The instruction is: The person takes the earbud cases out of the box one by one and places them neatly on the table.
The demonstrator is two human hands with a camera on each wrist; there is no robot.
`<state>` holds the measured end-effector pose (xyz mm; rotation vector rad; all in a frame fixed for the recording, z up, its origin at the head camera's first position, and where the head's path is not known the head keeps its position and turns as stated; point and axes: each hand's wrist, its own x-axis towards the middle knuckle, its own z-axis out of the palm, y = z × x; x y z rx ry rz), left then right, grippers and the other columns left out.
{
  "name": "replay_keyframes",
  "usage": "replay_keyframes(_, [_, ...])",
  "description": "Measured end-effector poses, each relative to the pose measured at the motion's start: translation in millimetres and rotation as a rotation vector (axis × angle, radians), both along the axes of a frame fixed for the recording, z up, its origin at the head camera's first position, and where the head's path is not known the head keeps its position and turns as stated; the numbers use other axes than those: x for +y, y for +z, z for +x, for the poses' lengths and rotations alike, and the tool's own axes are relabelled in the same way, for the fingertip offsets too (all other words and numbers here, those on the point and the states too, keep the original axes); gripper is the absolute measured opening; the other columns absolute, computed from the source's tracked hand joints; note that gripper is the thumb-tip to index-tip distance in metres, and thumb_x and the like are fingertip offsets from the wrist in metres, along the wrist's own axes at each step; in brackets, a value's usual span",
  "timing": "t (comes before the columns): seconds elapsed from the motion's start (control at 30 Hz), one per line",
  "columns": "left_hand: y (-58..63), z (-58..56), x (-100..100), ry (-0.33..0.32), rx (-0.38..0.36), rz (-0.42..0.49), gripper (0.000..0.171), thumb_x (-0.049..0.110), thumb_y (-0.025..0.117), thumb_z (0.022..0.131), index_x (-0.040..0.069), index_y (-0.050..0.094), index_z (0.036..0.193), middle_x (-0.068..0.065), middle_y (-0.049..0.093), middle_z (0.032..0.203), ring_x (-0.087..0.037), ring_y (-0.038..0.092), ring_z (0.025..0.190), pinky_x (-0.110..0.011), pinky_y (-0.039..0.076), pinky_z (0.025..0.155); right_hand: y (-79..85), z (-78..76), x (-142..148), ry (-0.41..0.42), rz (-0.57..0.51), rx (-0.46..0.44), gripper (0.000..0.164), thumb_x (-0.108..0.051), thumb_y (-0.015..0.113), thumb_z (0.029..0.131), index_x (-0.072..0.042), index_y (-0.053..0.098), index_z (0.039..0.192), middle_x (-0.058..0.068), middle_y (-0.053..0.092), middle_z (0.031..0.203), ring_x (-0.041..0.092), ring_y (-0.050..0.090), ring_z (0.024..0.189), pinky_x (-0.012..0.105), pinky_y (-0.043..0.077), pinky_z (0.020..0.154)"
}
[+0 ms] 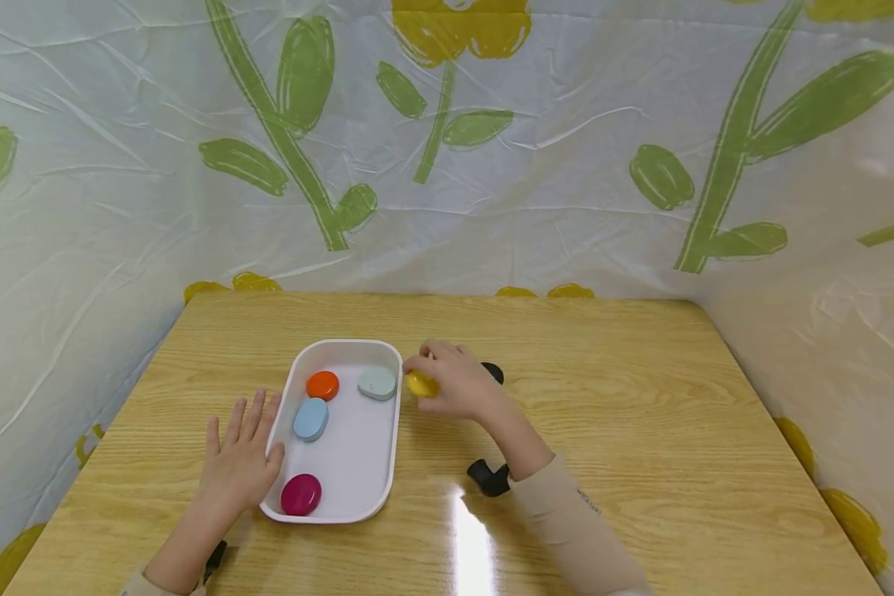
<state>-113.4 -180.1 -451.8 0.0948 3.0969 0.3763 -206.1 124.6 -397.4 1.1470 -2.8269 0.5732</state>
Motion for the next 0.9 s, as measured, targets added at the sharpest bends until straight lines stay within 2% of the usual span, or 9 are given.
replay_keyframes(0.17, [0.0,-0.2,-1,0.002,0.002,0.0,0.064,0.025,0.043,0.091,0.007,0.018,0.146,-0.018,0.011,0.151,-0.04,0.004,0.137,-0.06,-0.006,0.106,-5.0,-6.2,28,-0.126,-0.034,0.008,0.039,-0.017,0.074,0.07,-0.015,0.062,0.107,0.009,0.052,0.103,0.026,0.051,0.089,0.049,0.041,0.081])
replay_keyframes(0.27, [0.0,-0.1,-1,0.003,0.001,0.004,0.064,0.025,0.043,0.09,0.007,0.018,0.146,-0.018,0.011,0.151,-0.04,0.003,0.137,-0.059,-0.006,0.106,-9.6,-9.0,45,-0.19,-0.03,0.008,0.038,-0.015,0.071,0.071,-0.014,0.061,0.107,0.012,0.052,0.103,0.028,0.051,0.089,0.052,0.041,0.08])
replay_keyframes(0.4, [-0.2,-0.2,0,0.0,-0.002,0.012,0.064,0.025,0.043,0.091,0.007,0.018,0.146,-0.018,0.01,0.151,-0.04,0.003,0.137,-0.058,-0.009,0.106,-18.0,-12.6,67,-0.283,-0.005,-0.039,0.038,-0.015,0.068,0.071,-0.012,0.061,0.108,0.014,0.051,0.106,0.029,0.05,0.088,0.05,0.041,0.077])
replay_keyframes(0.53, [-0.8,-0.3,0,0.0,-0.003,0.012,0.064,0.025,0.043,0.091,0.007,0.018,0.146,-0.018,0.01,0.151,-0.04,0.002,0.137,-0.058,-0.01,0.106,-27.2,-16.1,86,-0.359,0.014,-0.095,0.04,-0.015,0.071,0.073,-0.008,0.059,0.111,0.017,0.05,0.105,0.031,0.05,0.085,0.049,0.042,0.073])
replay_keyframes(0.73, [-1.6,-0.3,0,0.002,0.005,0.012,0.064,0.025,0.044,0.09,0.007,0.018,0.146,-0.018,0.011,0.151,-0.04,0.003,0.137,-0.058,-0.01,0.106,-40.7,-20.3,108,-0.429,0.047,-0.157,0.041,-0.016,0.071,0.075,-0.006,0.057,0.112,0.019,0.05,0.105,0.033,0.05,0.087,0.048,0.044,0.072])
replay_keyframes(0.9, [-1.8,-0.3,0,0.004,0.003,0.008,0.064,0.025,0.044,0.09,0.007,0.018,0.146,-0.018,0.011,0.151,-0.04,0.003,0.137,-0.058,-0.008,0.106,-47.1,-22.9,116,-0.447,0.082,-0.22,0.038,-0.016,0.067,0.077,-0.006,0.057,0.112,0.022,0.049,0.105,0.035,0.049,0.087,0.049,0.044,0.069])
